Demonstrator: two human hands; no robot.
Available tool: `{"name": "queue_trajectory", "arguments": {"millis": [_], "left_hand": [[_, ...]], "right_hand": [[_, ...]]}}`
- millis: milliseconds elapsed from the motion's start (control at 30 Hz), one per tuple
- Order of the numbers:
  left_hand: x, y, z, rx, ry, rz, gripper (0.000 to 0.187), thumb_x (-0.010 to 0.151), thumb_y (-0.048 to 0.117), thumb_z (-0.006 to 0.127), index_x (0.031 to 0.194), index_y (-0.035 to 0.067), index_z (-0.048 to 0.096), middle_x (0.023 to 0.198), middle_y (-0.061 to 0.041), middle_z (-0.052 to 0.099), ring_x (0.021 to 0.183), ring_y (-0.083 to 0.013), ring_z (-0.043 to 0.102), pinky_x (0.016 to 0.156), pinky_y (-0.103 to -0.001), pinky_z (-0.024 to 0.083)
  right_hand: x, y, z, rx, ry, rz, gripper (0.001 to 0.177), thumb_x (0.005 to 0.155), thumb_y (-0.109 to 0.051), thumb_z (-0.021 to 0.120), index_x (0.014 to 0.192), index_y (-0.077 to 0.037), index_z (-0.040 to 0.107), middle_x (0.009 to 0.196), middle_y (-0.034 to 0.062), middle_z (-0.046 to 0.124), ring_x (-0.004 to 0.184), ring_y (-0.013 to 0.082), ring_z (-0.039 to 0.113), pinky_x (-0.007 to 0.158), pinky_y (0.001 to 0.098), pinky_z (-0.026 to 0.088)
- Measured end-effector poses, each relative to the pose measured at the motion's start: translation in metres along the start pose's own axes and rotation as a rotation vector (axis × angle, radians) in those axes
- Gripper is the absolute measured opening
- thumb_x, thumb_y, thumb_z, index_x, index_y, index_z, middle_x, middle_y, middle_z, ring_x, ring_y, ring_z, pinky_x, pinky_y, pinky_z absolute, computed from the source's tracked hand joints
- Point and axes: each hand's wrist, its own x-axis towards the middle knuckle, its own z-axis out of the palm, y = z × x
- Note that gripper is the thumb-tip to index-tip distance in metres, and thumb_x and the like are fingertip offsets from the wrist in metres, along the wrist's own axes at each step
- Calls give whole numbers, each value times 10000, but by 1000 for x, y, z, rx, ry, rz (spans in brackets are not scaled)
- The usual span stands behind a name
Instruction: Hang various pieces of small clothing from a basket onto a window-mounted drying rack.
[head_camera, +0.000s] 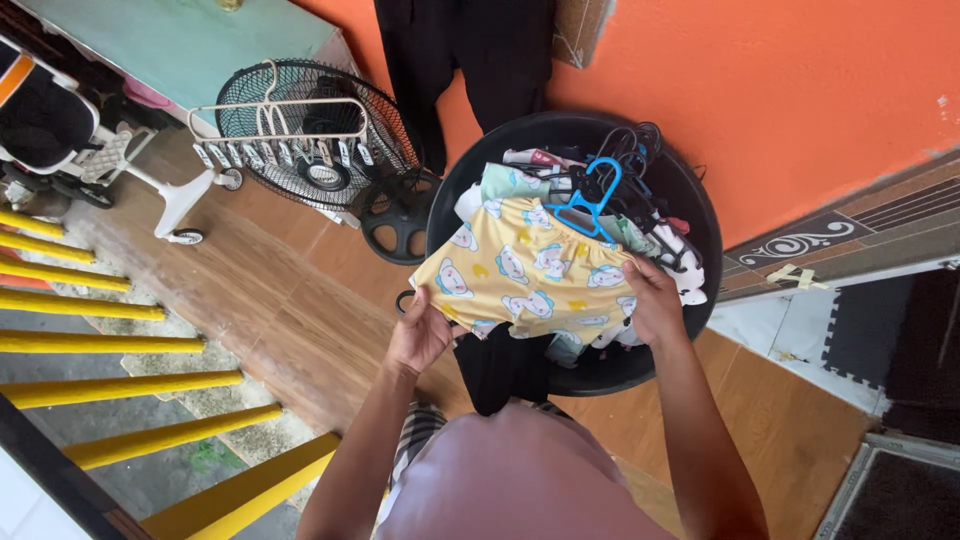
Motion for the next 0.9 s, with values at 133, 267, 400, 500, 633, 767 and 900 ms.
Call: {"name": "queue_trajectory", "arguments": {"millis": [133,267,400,500,633,767,900], "left_hand": [[1,1,2,-12,21,-23,650,1043,440,497,1570,109,313,1550,-180,477,1406,-361,499,1113,-601,449],[3,2,-1,12,35,-2,642,1044,416,506,1569,112,293,1548,-176,471,1402,-359,497,1130,-607,428],[7,20,10,165,111,76,837,901,416,614,1592,245,173,1555,-107,458,1370,-335,494,1166,-565,370],[19,42,-26,201,50,207,916,924,410,685,1648,134,196,1580,-220,453,1368,-396,454,1199,-561,315],[26,89,18,867,80,244,798,1025,418,625,1662,56,308,1715,-138,356,1583,-284,333,1308,-455,214],[28,112,91,1280,-399,13,743,954,322,688,1582,79,374,1597,-160,472,1471,-306,450,1210,-456,351],[24,114,126,1424,-506,-234,577,990,222,635,1531,78,495,1358,-128,714,1194,-213,659,1026,-354,519]], "right_hand": [[-1,0,-3,13,-32,7,307,1049,-161,603,1277,32,672,1150,80,720,1013,138,662,887,287,537],[1,3,-3,-6,12,22,305,1045,-157,608,1278,30,673,1144,89,719,1002,142,666,877,292,542],[4,3,-2,3,14,14,308,1045,-147,613,1288,34,667,1159,84,712,1016,138,662,884,293,542],[-1,-18,5,-3,-157,-11,335,1029,-142,611,1305,41,661,1180,93,724,1038,143,674,915,288,546],[1,-47,12,-125,-274,76,357,1019,-140,620,1327,37,656,1152,78,718,1005,137,668,884,291,543],[-4,-92,45,-605,-529,-107,324,1025,-152,632,1274,44,695,1087,69,756,974,105,660,868,263,535],[-1,-120,71,-716,-602,-217,300,1000,-149,645,1234,29,701,1085,59,759,1007,98,671,890,257,531]]}}
